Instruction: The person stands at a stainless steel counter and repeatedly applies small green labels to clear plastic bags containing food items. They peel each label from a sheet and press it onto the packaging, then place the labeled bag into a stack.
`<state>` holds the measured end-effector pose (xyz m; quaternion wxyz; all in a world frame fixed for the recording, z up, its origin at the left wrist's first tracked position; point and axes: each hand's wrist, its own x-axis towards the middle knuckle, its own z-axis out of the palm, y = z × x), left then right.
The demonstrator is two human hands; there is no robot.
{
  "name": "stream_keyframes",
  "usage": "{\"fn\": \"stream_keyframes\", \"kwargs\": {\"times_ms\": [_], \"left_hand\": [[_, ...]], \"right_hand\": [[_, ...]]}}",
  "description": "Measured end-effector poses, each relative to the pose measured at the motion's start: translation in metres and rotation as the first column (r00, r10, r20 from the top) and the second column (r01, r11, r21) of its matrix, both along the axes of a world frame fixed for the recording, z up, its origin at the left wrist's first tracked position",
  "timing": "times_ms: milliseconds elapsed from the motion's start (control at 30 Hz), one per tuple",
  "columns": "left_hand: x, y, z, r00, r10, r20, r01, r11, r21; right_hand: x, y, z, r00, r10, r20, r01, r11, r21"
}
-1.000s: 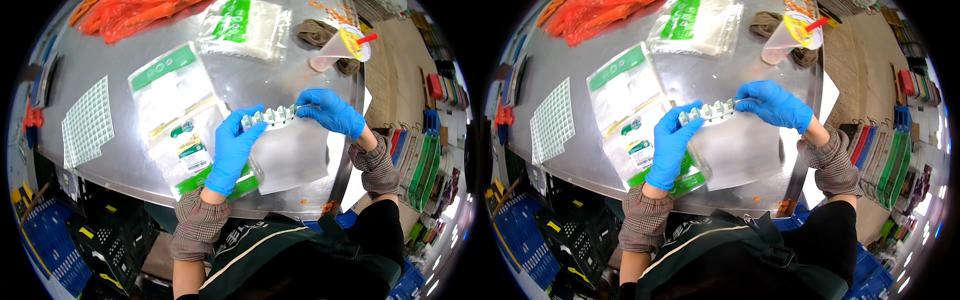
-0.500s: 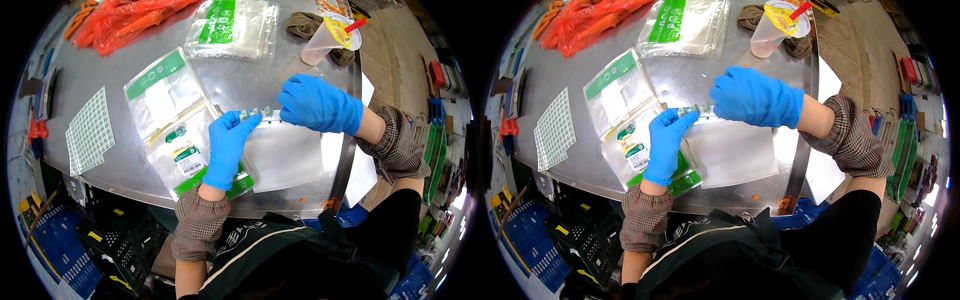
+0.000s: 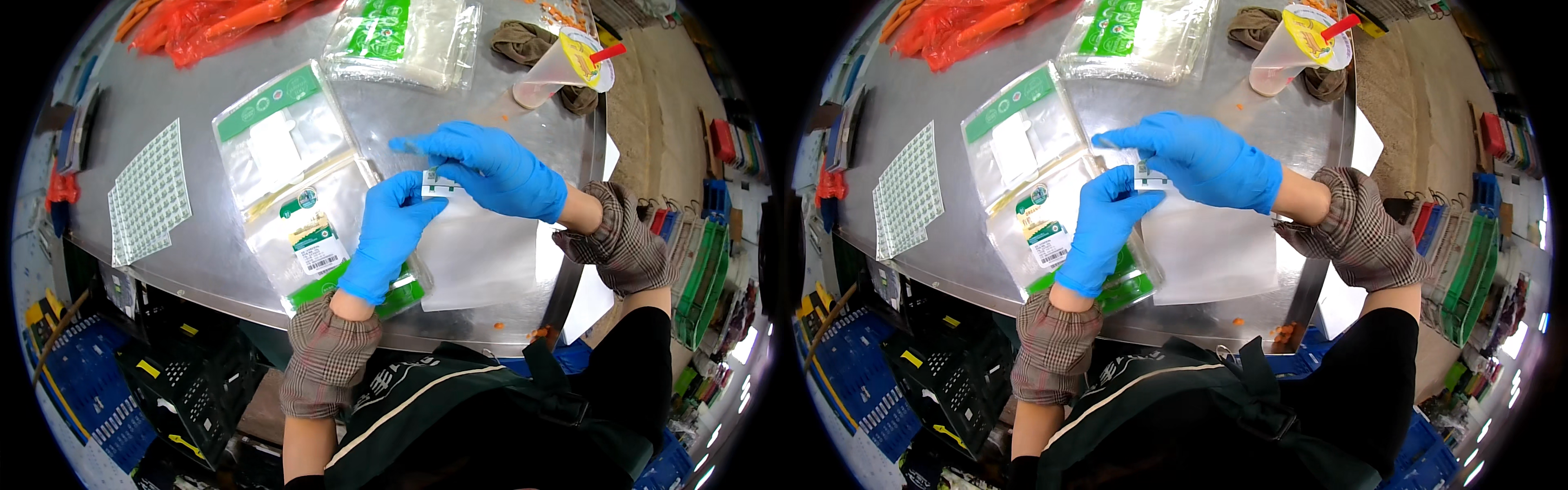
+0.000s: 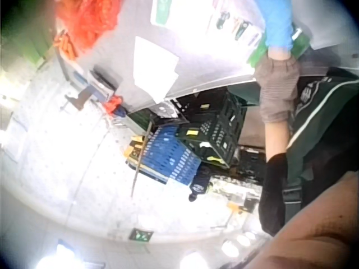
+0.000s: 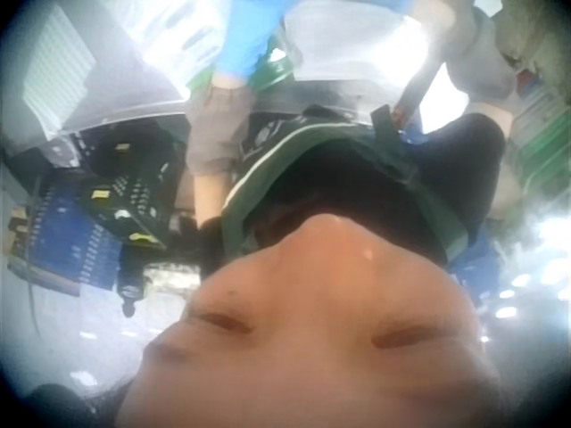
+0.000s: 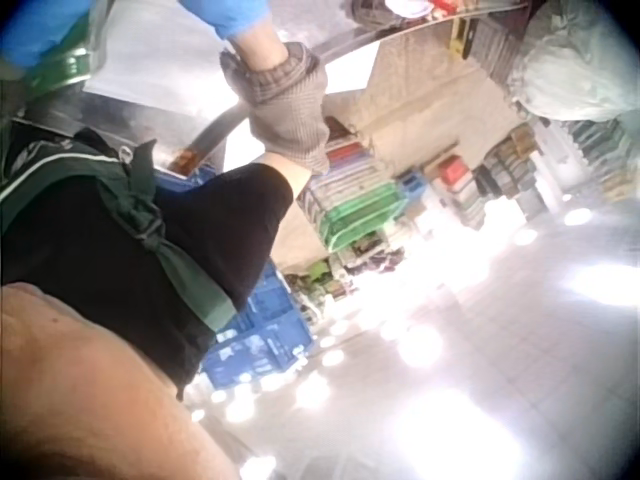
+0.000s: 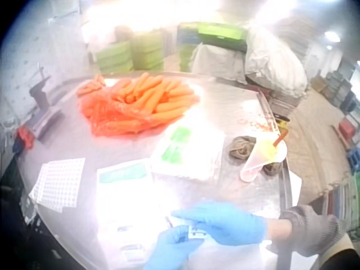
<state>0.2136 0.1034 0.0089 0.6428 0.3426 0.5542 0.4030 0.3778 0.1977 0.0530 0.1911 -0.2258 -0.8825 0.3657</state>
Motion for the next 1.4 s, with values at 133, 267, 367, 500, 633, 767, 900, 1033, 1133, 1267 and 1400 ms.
{"fn": "stream_keyframes", "kwargs": {"times_ms": [133, 267, 367, 500, 633, 767, 900, 1033, 1133, 1267, 1400], "left_hand": [[-0.003, 0.003, -0.02, 0.989, -0.035, -0.144, 0.041, 0.998, 0.04], [-0.046, -0.013, 0.001, 0.921, 0.128, -0.367, 0.024, 0.923, 0.384], [-0.125, -0.042, 0.029, 0.835, 0.03, -0.549, 0.153, 0.946, 0.285], [-0.182, -0.094, 0.028, 0.585, -0.021, -0.811, 0.341, 0.914, 0.222], [-0.185, -0.123, 0.007, 0.612, -0.075, -0.787, 0.318, 0.935, 0.159], [-0.2, -0.119, -0.023, 0.715, 0.023, -0.699, 0.256, 0.922, 0.291], [-0.213, -0.111, -0.019, 0.873, 0.071, -0.483, 0.05, 0.971, 0.233], [-0.213, -0.107, -0.001, 0.761, 0.584, -0.283, -0.529, 0.811, 0.252], [-0.202, -0.127, 0.001, 0.73, 0.117, -0.673, 0.147, 0.935, 0.323], [-0.198, -0.126, -0.018, 0.642, 0.032, -0.766, 0.296, 0.911, 0.286], [-0.209, -0.116, -0.015, 0.819, 0.048, -0.572, 0.09, 0.973, 0.211]], "right_hand": [[0.006, 0.005, 0.008, 0.951, -0.304, -0.061, 0.258, 0.886, -0.386], [-0.014, -0.006, 0.033, 0.894, -0.445, -0.054, 0.285, 0.658, -0.697], [-0.049, -0.048, -0.001, 0.843, -0.5, -0.198, 0.14, 0.56, -0.816], [-0.12, -0.103, -0.051, 0.809, -0.57, -0.142, 0.176, 0.466, -0.867], [-0.147, -0.128, -0.074, 0.858, -0.482, -0.178, 0.377, 0.826, -0.42], [-0.144, -0.119, -0.066, 0.869, -0.473, -0.146, 0.446, 0.876, -0.184], [-0.131, -0.105, -0.008, 0.707, -0.543, -0.452, 0.482, 0.839, -0.254], [-0.135, -0.122, -0.018, 0.747, -0.534, -0.397, 0.397, 0.836, -0.378], [-0.146, -0.129, -0.064, 0.855, -0.496, -0.151, 0.463, 0.861, -0.211], [-0.141, -0.122, -0.07, 0.877, -0.472, -0.087, 0.466, 0.881, -0.081], [-0.127, -0.119, -0.004, 0.751, -0.609, -0.255, 0.503, 0.778, -0.377]]}}
